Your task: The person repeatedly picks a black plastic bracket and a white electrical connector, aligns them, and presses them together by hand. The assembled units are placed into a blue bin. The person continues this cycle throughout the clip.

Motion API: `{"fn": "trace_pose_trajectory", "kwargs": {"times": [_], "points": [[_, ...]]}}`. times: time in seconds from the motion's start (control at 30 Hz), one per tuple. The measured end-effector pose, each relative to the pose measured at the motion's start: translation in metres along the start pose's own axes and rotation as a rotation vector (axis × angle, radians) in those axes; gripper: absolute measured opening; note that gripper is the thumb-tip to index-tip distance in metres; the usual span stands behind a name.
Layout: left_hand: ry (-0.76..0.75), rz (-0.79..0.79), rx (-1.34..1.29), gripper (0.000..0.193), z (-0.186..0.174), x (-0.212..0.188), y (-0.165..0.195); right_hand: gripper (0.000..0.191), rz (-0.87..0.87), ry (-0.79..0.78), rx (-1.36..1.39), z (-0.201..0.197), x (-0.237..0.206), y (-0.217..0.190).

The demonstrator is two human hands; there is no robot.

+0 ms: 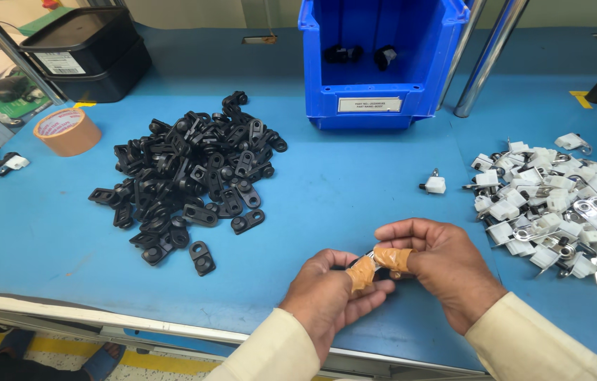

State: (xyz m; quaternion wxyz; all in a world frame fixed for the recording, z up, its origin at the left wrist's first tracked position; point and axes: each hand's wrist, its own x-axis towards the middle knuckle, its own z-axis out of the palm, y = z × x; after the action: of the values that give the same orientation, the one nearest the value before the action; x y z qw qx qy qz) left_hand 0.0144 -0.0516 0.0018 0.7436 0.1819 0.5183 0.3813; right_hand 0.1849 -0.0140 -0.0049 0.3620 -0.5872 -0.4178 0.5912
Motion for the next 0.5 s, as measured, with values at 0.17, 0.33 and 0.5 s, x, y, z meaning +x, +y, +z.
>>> {"fn": "trace_pose_trajectory", "kwargs": {"times": [0.17, 0.33, 0.5], "points": [[-0.077, -0.031, -0.075, 0.028, -0.009, 0.002, 0.006, 0.027, 0.024, 0.021, -0.006, 0.004, 0.009, -0.002], [-0.094, -0.032, -0.234, 0.024, -0.012, 0.007, 0.012, 0.028, -0.026, 0.096, 0.091, 0.018, 0.007, 0.0], [-0.146, -0.038, -0.274, 0.023, -0.014, 0.012, 0.017, 0.03, 0.114, 0.143, 0.135, 0.026, -0.001, 0.005]]}}
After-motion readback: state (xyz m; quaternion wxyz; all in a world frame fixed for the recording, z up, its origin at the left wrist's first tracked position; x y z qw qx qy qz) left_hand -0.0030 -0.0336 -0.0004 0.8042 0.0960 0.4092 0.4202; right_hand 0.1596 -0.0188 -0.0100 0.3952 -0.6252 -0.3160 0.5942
